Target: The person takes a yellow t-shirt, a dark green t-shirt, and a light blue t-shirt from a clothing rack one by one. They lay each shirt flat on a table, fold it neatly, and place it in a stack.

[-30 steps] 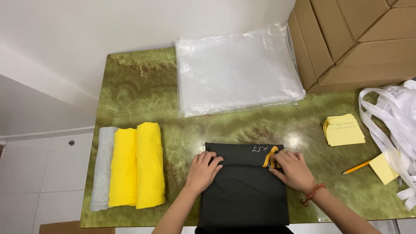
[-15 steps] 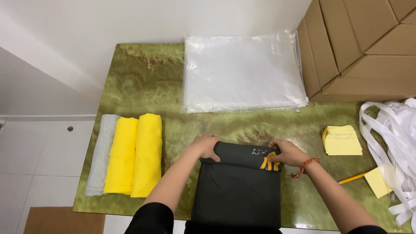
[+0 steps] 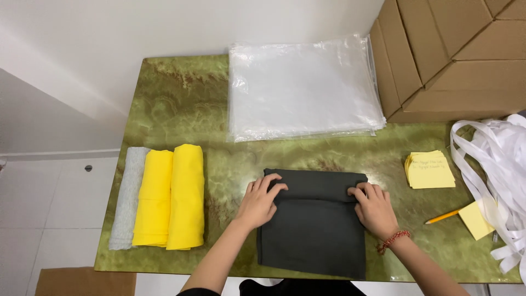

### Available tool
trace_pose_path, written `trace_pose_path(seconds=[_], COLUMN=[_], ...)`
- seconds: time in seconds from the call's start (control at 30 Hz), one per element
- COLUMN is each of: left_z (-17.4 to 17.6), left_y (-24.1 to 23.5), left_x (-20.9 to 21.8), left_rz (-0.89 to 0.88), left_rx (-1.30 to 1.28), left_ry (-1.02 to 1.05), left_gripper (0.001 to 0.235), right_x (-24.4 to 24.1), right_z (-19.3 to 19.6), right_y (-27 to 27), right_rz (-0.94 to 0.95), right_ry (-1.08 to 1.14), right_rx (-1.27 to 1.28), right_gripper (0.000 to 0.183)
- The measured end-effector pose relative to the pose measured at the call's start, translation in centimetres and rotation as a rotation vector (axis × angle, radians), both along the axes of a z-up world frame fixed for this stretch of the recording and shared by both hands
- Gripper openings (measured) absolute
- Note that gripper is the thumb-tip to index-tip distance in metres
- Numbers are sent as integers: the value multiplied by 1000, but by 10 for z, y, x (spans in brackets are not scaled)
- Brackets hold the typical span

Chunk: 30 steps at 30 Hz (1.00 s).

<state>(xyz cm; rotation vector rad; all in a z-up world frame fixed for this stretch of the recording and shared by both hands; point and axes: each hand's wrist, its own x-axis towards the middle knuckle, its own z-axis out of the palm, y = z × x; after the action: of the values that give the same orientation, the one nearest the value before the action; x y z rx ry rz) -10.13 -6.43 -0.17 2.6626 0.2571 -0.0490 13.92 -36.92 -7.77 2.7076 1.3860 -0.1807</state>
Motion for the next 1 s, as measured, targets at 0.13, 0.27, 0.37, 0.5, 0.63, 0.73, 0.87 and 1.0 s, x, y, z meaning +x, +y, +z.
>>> trace_pose_path(seconds=[0.13,0.27,0.37,0.5,0.63,0.73,0.87,1.0], left_z=[-17,9,17,-4,14,3,-12,-23], left_y=[-3,17,30,30,8,-5,-24,-35], left_x=[-4,33,56,62,26,-13,-51,-68], left_rz=[78,128,126,92,80,110,44,99], left_rx=[-2,-108,-266,-181,-198,-181,-118,-154], left_ry=[-122,-2,378,431,241,95,-19,-75], left_gripper=[20,48,104,102,74,64,53,11], right_x=[0,34,52,61,32,-13,-63,-82], right_z=[33,51,66,55,34,23,-5,4], right_y=[-5,22,41,42,21,-12,-53,-69], right_rz=[-120,-174,-309,-338,-98,-46,74,28], right_ry=[267,319,701,769,401,103,53,176], right_rx=[211,475,217,81,200,131,287,343], right_gripper=[21,36,80,63,44,48,55,40])
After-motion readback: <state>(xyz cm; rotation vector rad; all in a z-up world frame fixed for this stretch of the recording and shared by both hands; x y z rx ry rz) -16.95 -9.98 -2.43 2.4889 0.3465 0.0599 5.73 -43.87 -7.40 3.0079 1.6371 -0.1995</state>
